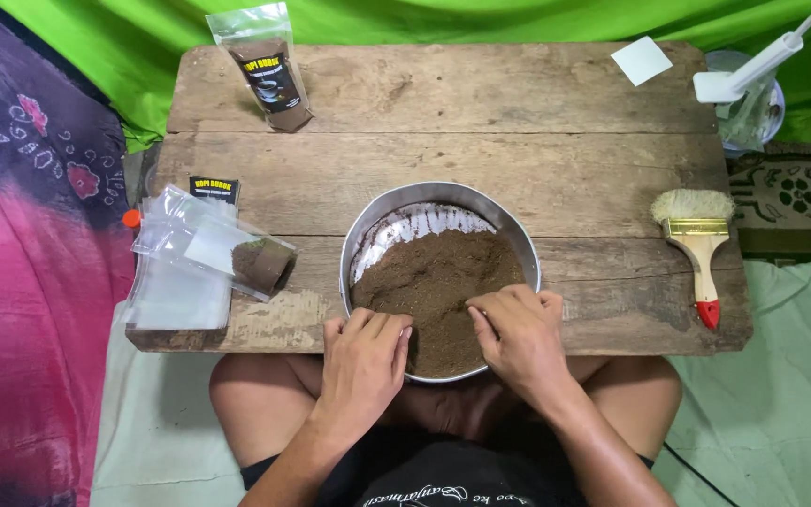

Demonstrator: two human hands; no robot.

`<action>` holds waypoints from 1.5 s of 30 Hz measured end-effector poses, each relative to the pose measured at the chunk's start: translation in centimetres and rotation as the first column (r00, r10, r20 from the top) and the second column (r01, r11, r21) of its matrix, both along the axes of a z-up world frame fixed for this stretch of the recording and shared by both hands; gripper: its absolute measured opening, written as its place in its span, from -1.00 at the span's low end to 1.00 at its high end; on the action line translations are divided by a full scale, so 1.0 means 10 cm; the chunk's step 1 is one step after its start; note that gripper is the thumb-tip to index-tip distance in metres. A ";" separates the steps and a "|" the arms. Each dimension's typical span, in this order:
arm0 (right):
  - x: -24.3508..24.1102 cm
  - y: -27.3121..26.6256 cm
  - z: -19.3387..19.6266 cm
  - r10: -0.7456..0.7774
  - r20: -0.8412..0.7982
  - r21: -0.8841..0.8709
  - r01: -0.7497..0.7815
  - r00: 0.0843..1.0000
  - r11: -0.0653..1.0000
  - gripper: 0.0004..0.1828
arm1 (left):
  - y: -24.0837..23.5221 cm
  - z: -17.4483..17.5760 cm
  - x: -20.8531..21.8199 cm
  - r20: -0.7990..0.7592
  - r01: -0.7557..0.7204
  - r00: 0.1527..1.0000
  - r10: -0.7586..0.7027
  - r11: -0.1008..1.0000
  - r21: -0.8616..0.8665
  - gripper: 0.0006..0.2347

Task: The person mixes a brown powder in a metal bowl using a small white spoon. They occasionally use their hands to break up clumps and then use a brush to sweep the powder.

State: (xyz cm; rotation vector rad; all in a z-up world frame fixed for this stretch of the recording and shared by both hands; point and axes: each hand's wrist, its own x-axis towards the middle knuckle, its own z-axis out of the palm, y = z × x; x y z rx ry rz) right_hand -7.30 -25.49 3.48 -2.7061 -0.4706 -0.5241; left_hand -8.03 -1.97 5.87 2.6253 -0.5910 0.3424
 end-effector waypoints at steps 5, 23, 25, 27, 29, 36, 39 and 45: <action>-0.05 0.04 -0.10 0.011 -0.070 -0.051 -0.015 0.997 0.999 -0.94 | 0.01 -0.04 -0.02 0.015 0.006 1.000 -0.006 1.000 0.003 -0.94; 0.01 -0.09 0.15 0.053 -0.094 -0.027 -0.055 0.994 0.998 -0.93 | 0.06 0.03 -0.08 0.014 -0.021 1.000 0.021 1.000 0.013 -0.93; -0.03 -0.08 0.06 -0.033 -0.071 -0.185 0.019 0.997 0.983 -0.83 | 0.04 -0.03 -0.07 -0.018 -0.027 0.999 0.028 0.999 0.033 -0.96; -0.08 0.02 -0.13 0.091 -0.175 -0.064 -0.104 0.980 0.993 -0.85 | -0.03 -0.11 -0.06 -0.099 0.069 0.993 -0.068 0.998 0.010 -0.93; -0.04 0.07 -0.03 0.090 -0.150 0.018 -0.088 0.985 0.996 -0.90 | -0.07 -0.01 -0.04 -0.057 0.053 0.997 -0.054 0.999 -0.011 -0.94; -0.13 -0.09 0.06 -0.040 -0.174 -0.242 -0.003 0.984 0.970 -0.78 | 0.08 -0.02 -0.11 -0.161 0.087 0.983 -0.083 0.996 0.019 -0.94; -0.10 0.13 -0.07 0.002 -0.253 -0.039 -0.012 0.967 0.999 -0.87 | -0.10 -0.12 -0.08 -0.131 0.109 0.985 -0.115 0.993 -0.054 -0.89; -0.05 -0.13 0.06 -0.124 -0.081 -0.224 0.104 0.989 0.969 -0.75 | 0.02 0.00 -0.08 -0.087 0.042 0.995 -0.047 0.997 -0.057 -0.95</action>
